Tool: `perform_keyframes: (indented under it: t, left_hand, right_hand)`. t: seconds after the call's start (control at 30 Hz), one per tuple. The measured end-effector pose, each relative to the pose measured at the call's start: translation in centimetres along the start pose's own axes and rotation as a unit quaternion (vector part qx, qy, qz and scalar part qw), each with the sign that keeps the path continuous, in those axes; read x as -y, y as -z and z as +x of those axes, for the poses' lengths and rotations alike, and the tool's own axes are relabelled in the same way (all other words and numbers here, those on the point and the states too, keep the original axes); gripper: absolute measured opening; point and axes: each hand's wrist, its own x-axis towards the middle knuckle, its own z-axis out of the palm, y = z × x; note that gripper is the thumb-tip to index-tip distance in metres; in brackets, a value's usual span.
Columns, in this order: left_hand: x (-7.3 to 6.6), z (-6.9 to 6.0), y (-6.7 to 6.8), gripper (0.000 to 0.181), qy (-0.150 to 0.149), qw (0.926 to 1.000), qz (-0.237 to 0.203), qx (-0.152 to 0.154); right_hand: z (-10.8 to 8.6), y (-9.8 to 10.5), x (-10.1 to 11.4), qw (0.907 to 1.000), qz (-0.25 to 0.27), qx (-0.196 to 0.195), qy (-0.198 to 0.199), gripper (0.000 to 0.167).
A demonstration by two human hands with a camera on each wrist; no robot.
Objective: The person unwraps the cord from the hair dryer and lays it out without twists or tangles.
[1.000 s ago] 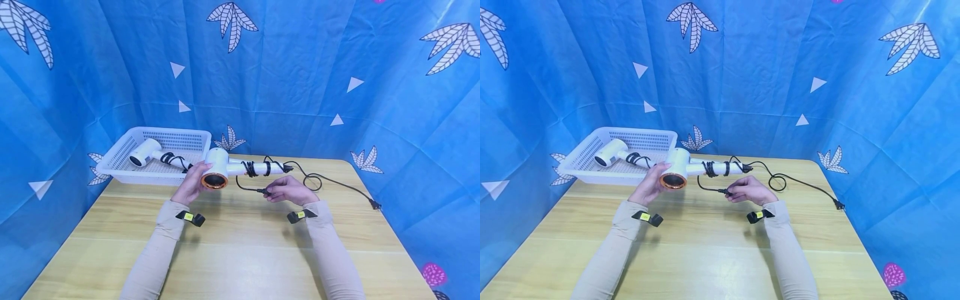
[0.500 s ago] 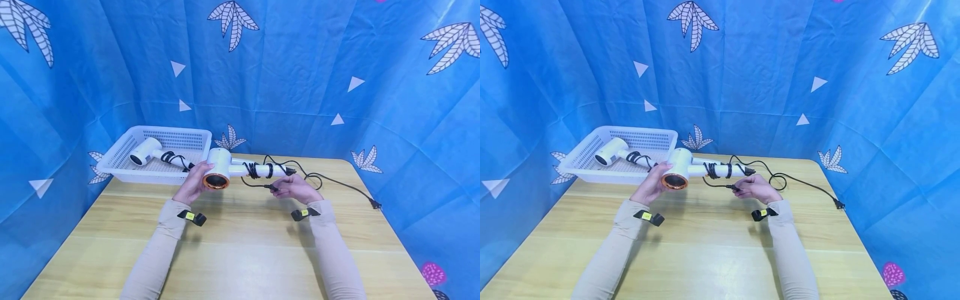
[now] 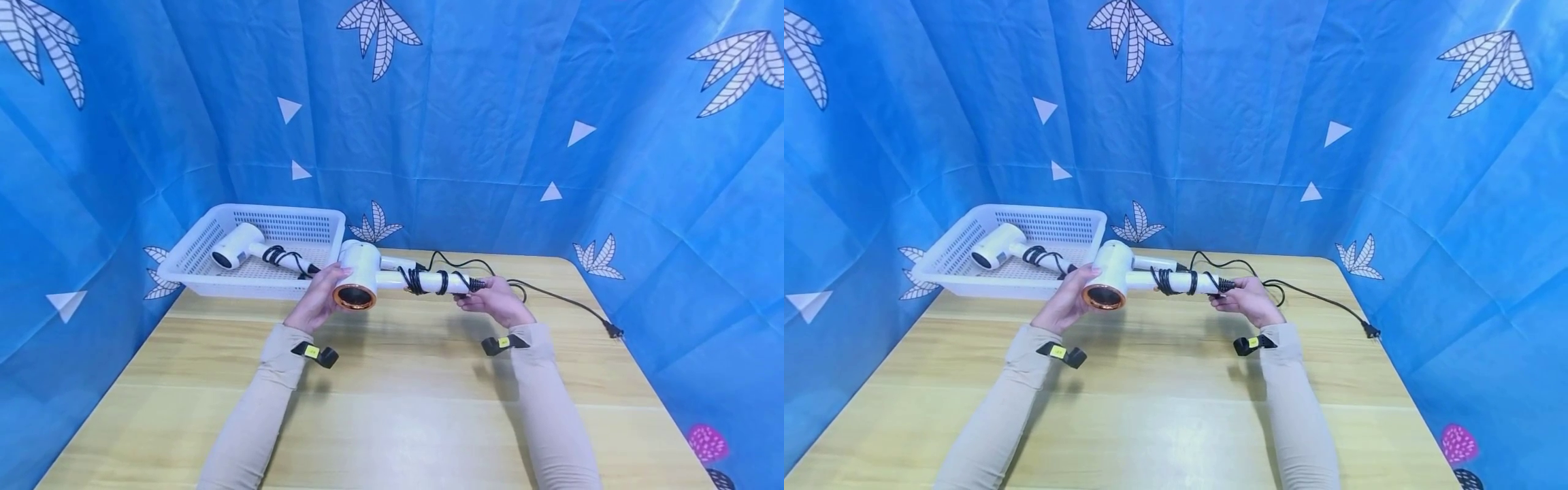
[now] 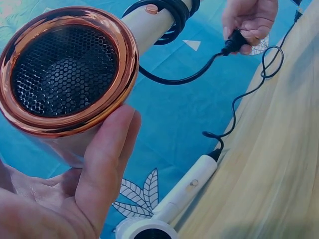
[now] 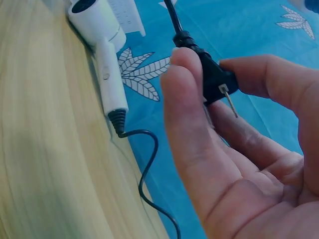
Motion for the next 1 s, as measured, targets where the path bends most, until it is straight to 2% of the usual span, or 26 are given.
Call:
perform_keyframes:
  t: [0.2,0.43,0.57,0.73,1.0]
  left_hand:
    - [0.2,0.1,0.0,0.066,-0.001,1.0,0.005,0.001]
    - [0.2,0.1,-0.1,0.063,-0.002,0.9999,0.01,0.002]
    - [0.4,0.2,-0.1,0.065,0.001,0.9999,0.016,0.004]
    - [0.5,0.2,-0.2,0.066,0.003,0.9997,0.024,0.005]
    - [0.9,0.4,-0.3,0.065,0.001,0.9996,0.027,0.006]
  right_hand:
    - [-0.1,0.1,0.4,0.9986,0.008,-0.052,0.009,0.046]
    - [-0.3,0.2,0.9,0.9949,0.015,-0.094,0.034,0.038]
    - [-0.5,0.2,1.2,0.9931,0.028,-0.102,0.051,0.016]
    - [-0.8,0.2,1.7,0.9916,0.035,-0.106,0.064,0.023]
    - [-1.3,0.3,2.3,0.9892,0.077,-0.099,0.077,0.021]
